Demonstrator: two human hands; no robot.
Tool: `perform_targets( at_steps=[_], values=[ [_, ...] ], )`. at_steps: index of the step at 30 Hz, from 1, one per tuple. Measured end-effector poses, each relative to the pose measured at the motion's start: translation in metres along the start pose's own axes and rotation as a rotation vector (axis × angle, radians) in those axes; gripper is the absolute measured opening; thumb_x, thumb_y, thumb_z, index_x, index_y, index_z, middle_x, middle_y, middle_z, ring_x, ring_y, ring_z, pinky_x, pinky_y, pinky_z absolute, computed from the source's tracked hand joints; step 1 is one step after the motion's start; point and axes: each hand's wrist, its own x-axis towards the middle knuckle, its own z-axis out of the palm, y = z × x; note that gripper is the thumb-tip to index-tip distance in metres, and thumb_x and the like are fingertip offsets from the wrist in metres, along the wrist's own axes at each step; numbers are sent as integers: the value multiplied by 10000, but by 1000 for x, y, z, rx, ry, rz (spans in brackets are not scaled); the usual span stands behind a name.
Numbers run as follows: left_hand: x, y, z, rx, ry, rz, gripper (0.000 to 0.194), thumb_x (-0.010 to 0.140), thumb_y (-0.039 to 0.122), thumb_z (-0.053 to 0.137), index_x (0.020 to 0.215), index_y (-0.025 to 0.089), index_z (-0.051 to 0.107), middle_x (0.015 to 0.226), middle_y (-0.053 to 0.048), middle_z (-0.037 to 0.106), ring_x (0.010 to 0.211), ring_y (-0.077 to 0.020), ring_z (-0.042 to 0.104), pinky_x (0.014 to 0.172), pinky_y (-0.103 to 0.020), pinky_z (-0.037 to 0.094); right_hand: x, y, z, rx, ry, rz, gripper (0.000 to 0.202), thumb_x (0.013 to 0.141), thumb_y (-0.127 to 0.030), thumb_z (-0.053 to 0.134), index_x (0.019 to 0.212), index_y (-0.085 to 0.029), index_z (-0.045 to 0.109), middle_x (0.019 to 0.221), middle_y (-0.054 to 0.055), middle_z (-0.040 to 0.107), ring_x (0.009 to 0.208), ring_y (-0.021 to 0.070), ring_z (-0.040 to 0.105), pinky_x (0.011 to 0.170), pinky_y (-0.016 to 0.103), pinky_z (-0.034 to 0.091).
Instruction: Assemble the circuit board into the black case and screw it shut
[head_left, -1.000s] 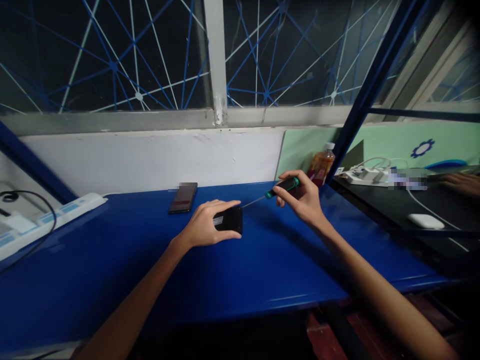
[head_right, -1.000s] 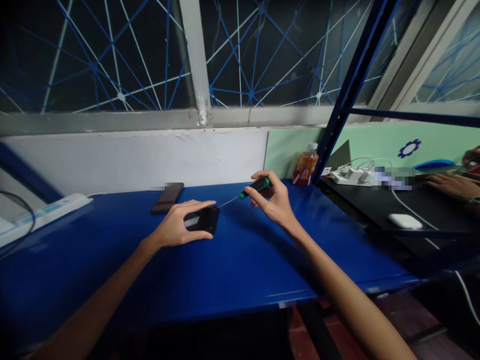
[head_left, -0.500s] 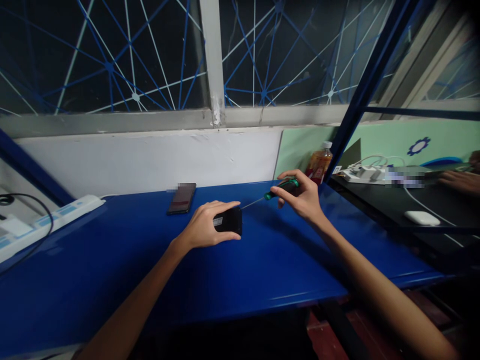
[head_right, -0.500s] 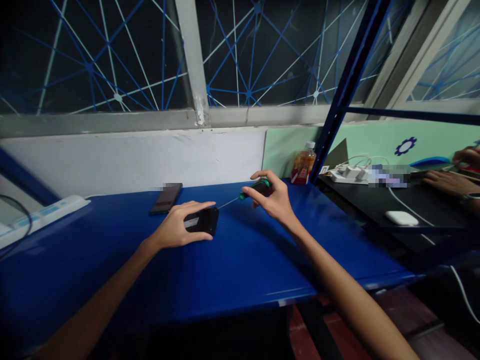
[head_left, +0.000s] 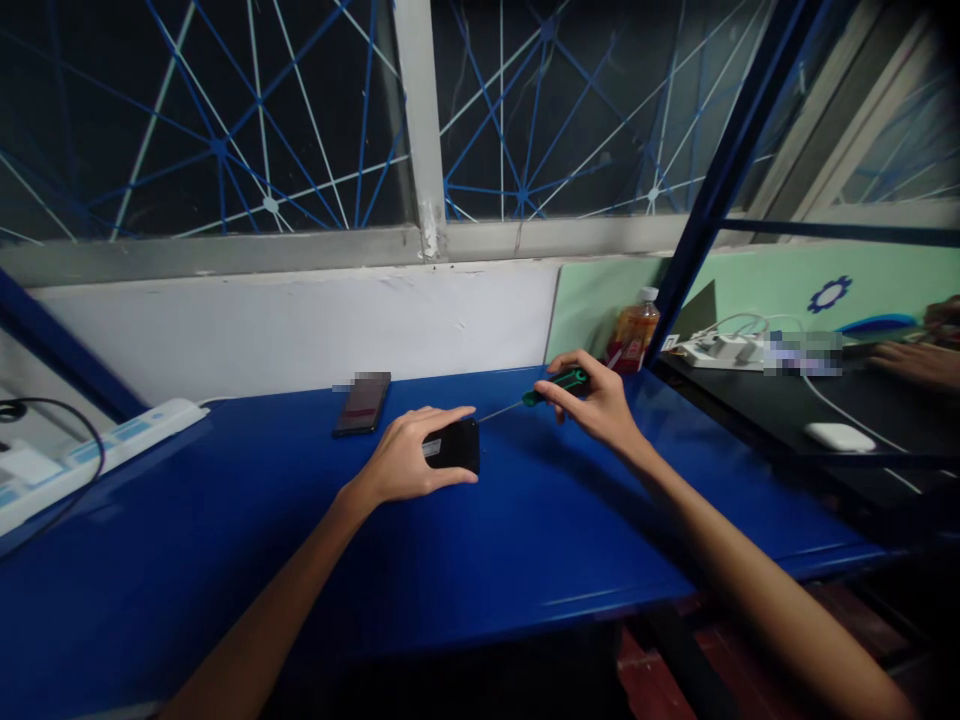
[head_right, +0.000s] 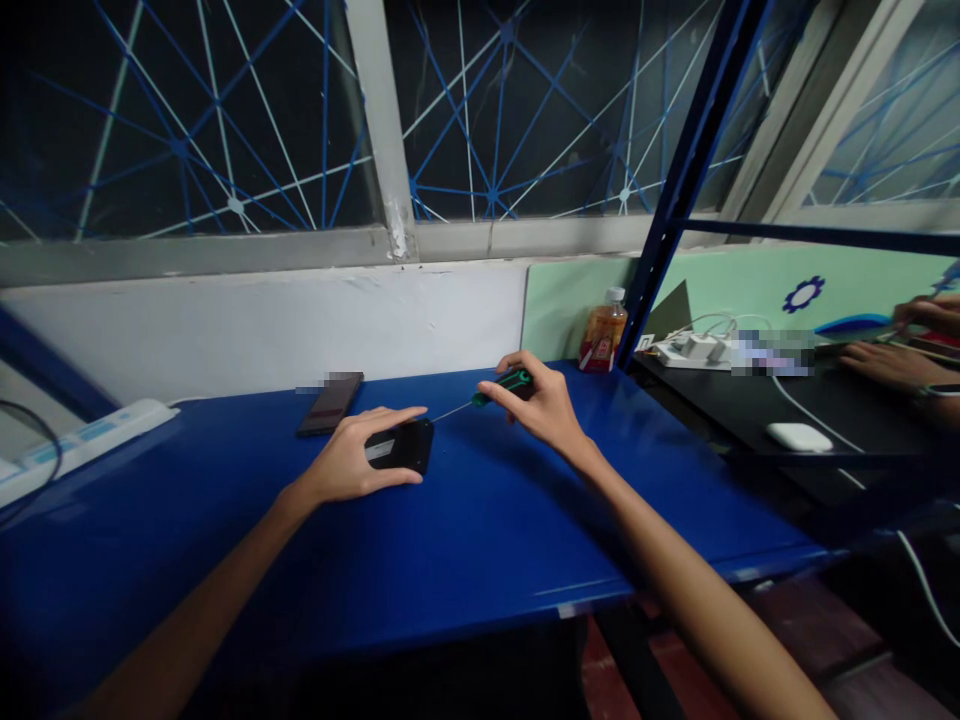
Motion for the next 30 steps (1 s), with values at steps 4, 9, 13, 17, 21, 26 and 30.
perform_targets(
  at_steps=[4,9,13,17,21,26,30],
  values=[
    [0,1,0,-3,6,-4,715,688,509,740,1319,257,516,1256,-79,615,1114,-302,573,978,-502,425,1,-1,0,123,-104,15,330,806,-400,648,1028,-225,476,886,37,647,519,118,619,420,243,467],
    [0,1,-2,-1,5,-6,718,688,504,743,1322,258,512,1267,-72,609,1122,-298,572,1001,-508,407,1,1,0,96,-43,35,341,745,-356,725,946,-219,486,635,-29,600,402,118,576,378,244,440],
    [0,1,-2,-2,12,-6,722,677,492,754,1315,244,524,1249,-77,620,1097,-294,582,982,-494,430,0,0,-1,-53,-18,20,244,813,-378,654,939,-206,534,547,-37,565,441,125,585,422,247,454],
    [1,3,-2,-11,16,-18,712,674,478,759,1306,239,536,1241,-80,624,1087,-290,584,975,-483,440,1,-4,-1,82,-118,1,345,822,-368,639,1086,-224,470,881,41,659,571,140,641,441,250,487],
    [2,3,-2,-8,9,-17,715,677,485,757,1309,239,531,1246,-79,622,1088,-288,586,986,-484,430,0,-4,1,116,-83,27,357,772,-363,698,1017,-215,484,716,-7,623,450,125,599,406,255,475],
    [1,2,-2,-3,17,-9,713,674,488,758,1303,236,536,1225,-80,634,1061,-283,594,945,-468,462,-1,-2,2,-14,-22,40,309,784,-402,680,972,-212,525,583,-40,574,417,121,577,412,255,464],
    [0,2,-2,-12,26,7,709,676,481,756,1304,236,537,1232,-85,629,1062,-283,591,938,-467,464,1,-3,0,141,-121,33,369,779,-373,688,1044,-225,478,847,30,651,518,138,632,436,267,493]
  ],
)
